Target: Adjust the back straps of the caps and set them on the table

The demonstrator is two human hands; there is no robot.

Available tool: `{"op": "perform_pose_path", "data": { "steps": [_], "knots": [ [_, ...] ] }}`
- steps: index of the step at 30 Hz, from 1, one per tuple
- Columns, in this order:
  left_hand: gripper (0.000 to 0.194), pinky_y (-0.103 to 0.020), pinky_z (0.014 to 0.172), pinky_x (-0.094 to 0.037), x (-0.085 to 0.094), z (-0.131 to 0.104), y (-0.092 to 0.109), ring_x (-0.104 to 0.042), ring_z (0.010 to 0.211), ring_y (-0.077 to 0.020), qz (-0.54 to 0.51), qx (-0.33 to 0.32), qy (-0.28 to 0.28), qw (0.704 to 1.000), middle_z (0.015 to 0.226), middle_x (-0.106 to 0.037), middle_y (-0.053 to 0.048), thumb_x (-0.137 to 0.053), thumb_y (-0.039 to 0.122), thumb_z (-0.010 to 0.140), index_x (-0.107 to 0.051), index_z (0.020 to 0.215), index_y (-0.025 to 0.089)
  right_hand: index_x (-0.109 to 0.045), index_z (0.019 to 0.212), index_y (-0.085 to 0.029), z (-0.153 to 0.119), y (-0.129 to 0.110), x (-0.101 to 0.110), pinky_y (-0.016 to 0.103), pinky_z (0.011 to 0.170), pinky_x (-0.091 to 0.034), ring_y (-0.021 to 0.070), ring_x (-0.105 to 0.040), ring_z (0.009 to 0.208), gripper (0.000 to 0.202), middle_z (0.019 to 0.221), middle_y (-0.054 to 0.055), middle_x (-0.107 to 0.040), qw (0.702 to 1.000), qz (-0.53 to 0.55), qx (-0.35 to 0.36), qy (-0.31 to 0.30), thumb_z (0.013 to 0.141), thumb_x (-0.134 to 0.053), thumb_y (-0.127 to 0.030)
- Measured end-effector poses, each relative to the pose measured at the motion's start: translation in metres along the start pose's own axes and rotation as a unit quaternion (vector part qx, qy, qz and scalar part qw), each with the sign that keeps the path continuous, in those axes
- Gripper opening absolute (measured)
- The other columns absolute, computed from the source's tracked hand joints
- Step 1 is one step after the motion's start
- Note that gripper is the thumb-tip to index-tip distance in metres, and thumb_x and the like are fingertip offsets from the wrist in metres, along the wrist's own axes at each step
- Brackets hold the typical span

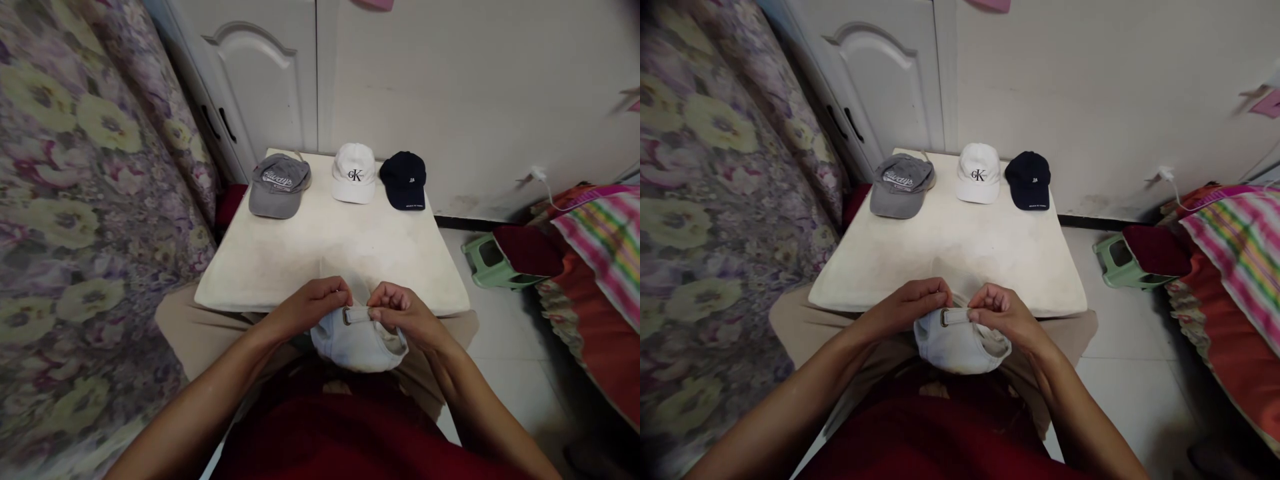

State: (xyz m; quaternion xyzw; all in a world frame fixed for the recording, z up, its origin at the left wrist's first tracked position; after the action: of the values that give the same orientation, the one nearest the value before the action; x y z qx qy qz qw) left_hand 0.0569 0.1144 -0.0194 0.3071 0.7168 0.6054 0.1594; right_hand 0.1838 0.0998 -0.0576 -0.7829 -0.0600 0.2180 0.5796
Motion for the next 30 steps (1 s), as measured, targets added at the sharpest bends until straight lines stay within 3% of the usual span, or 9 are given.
{"op": "perform_pose_path", "data": {
  "steps": [5,9,13,20,30],
  "knots": [
    [0.028,-0.024,0.057,-0.032,-0.010,-0.003,-0.003,-0.043,0.060,-0.0113,-0.027,0.018,-0.043,0.999,0.066,-0.051,0.005,-0.062,0.040,0.088,-0.064,0.100,0.015,-0.066,0.091,-0.017,-0.002,-0.006,-0.006,0.019,0.051,-0.040,0.0061,-0.051,0.054,0.025,0.071,-0.003,-0.062,0.998,-0.040,0.002,-0.042,0.080,-0.079,-0.035],
    [0.024,-0.023,0.059,-0.033,-0.010,-0.001,-0.014,-0.046,0.064,-0.0114,-0.081,0.030,-0.042,0.995,0.071,-0.054,0.003,-0.065,0.038,0.086,-0.064,0.095,0.016,-0.068,0.097,-0.016,-0.005,-0.005,-0.010,0.020,0.058,-0.043,0.0072,-0.054,0.062,0.023,0.083,0.002,-0.069,0.994,-0.067,-0.013,-0.089,0.088,-0.071,-0.038],
    [0.020,-0.023,0.058,-0.033,-0.010,0.000,-0.019,-0.046,0.064,-0.0111,-0.097,0.032,-0.046,0.994,0.073,-0.056,0.003,-0.064,0.036,0.087,-0.064,0.094,0.017,-0.069,0.094,-0.015,-0.005,0.006,-0.010,0.019,0.051,-0.035,0.0062,-0.047,0.054,0.026,0.076,0.001,-0.069,0.992,-0.063,-0.032,-0.102,0.087,-0.071,-0.040],
    [0.026,-0.023,0.060,-0.035,-0.018,-0.010,-0.006,-0.049,0.070,-0.0132,-0.034,0.019,-0.052,0.998,0.082,-0.060,0.000,-0.058,0.040,0.093,-0.066,0.105,0.018,-0.065,0.081,-0.015,-0.004,0.019,-0.004,0.020,0.046,-0.026,0.0055,-0.042,0.049,0.027,0.061,-0.003,-0.062,0.996,-0.013,-0.039,-0.076,0.084,-0.075,-0.040],
    [0.028,-0.029,0.082,-0.043,-0.011,-0.013,-0.017,-0.060,0.095,-0.0202,-0.179,-0.004,-0.081,0.981,0.106,-0.070,-0.006,-0.066,0.030,0.087,-0.073,0.113,0.021,-0.064,0.075,-0.015,-0.001,0.032,-0.012,0.020,0.043,-0.020,0.0044,-0.037,0.044,0.026,0.056,-0.003,-0.059,0.987,0.130,-0.048,-0.085,0.077,-0.081,-0.035]
  ]
}}
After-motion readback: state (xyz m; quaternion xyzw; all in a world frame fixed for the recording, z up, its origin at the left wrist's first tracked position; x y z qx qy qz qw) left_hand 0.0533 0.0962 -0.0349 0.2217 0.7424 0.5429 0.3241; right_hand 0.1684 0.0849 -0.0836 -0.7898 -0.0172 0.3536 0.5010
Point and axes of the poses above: each hand's wrist, its own z-axis towards the middle knuckle, its own x-axis out of the back of the hand, y = z × x, the point moved 10 cm from there along z, towards the middle knuckle
